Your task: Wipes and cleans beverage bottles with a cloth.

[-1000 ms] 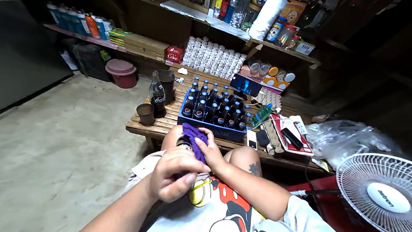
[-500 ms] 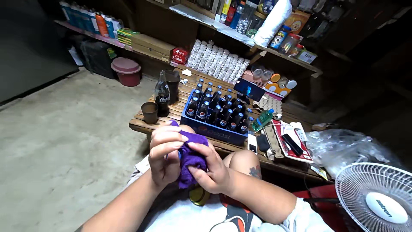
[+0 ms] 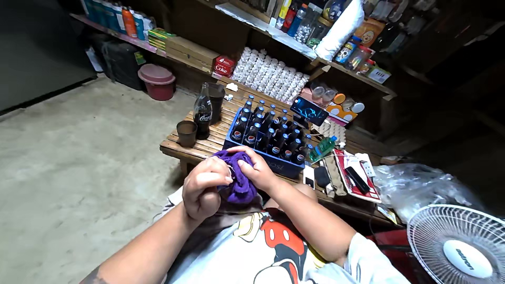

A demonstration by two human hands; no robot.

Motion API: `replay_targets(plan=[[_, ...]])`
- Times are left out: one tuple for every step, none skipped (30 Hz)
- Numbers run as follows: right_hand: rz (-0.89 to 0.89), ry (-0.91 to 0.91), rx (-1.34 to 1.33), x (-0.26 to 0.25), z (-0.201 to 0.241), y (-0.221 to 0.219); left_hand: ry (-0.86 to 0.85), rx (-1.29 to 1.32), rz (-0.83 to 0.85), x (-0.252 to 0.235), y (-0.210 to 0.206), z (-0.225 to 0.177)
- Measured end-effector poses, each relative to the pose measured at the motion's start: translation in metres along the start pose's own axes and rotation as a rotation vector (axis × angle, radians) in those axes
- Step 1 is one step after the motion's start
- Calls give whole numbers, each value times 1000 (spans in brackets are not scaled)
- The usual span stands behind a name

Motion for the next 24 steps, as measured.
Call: replay_targets(plan=[[11, -32, 12, 2, -11, 1, 15, 8, -2, 0, 1, 1], [17, -45, 19, 4, -20, 1, 28, 16, -5, -1, 1, 2], [18, -52, 20, 6, -28, 2, 38, 25, -8, -1, 2, 4], [14, -58, 12, 9, -33, 2, 45, 29, -9, -2, 1, 5], [6, -65, -1, 11, -37, 2, 48, 34, -7, -2, 0, 5], [0, -74, -12, 13, -40, 2, 50, 42, -4, -2, -1, 6], [-6, -84, -18, 14, -43, 3, 52, 49, 0, -2, -2, 6], [-11, -95, -19, 16, -46, 3, 53, 52, 2, -2, -3, 6], [-17, -107, -17, 17, -49, 4, 54, 58, 4, -2, -4, 6], [-24, -117, -11, 19, -52, 4, 56, 60, 8, -2, -5, 6], [-30, -126, -4, 21, -55, 5, 57, 63, 13, -2, -5, 6], [-39, -130, 2, 22, -57, 5, 56, 63, 20, -2, -6, 6], [-51, -131, 7, 24, -60, 5, 57, 58, 28, -2, -7, 6], [-64, -137, 4, 26, -61, 5, 55, 55, 34, -2, -7, 6], [-80, -148, 1, 28, -62, 5, 51, 55, 38, -2, -8, 5], [-97, -163, 2, 29, -63, 5, 46, 55, 38, -2, -8, 5], [-116, -177, 7, 31, -64, 5, 42, 54, 40, -2, -9, 4], [-139, -197, 15, 33, -66, 5, 39, 52, 42, -2, -9, 4], [-163, -220, 15, 35, -68, 5, 36, 49, 44, -2, -9, 4], [-189, -238, 11, 37, -69, 6, 33, 47, 43, -2, -9, 3], [-215, -254, -1, 38, -70, 7, 32, 50, 40, -2, -9, 3], [-240, -268, -23, 39, -71, 8, 33, 55, 38, -2, -8, 3], [-263, -281, -52, 40, -72, 8, 35, 57, 38, -1, -7, 4], [-284, -287, -84, 40, -73, 9, 36, 61, 35, -1, -6, 4]])
Point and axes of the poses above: each hand's wrist, its own x-axis away from the middle knuckle, its own y-axis out of the back of the hand, z = x × y, the point moved 8 cm from there along -x, towards the middle knuckle, and after that the axes turned 5 degrees about y, right-handed, at the moved point
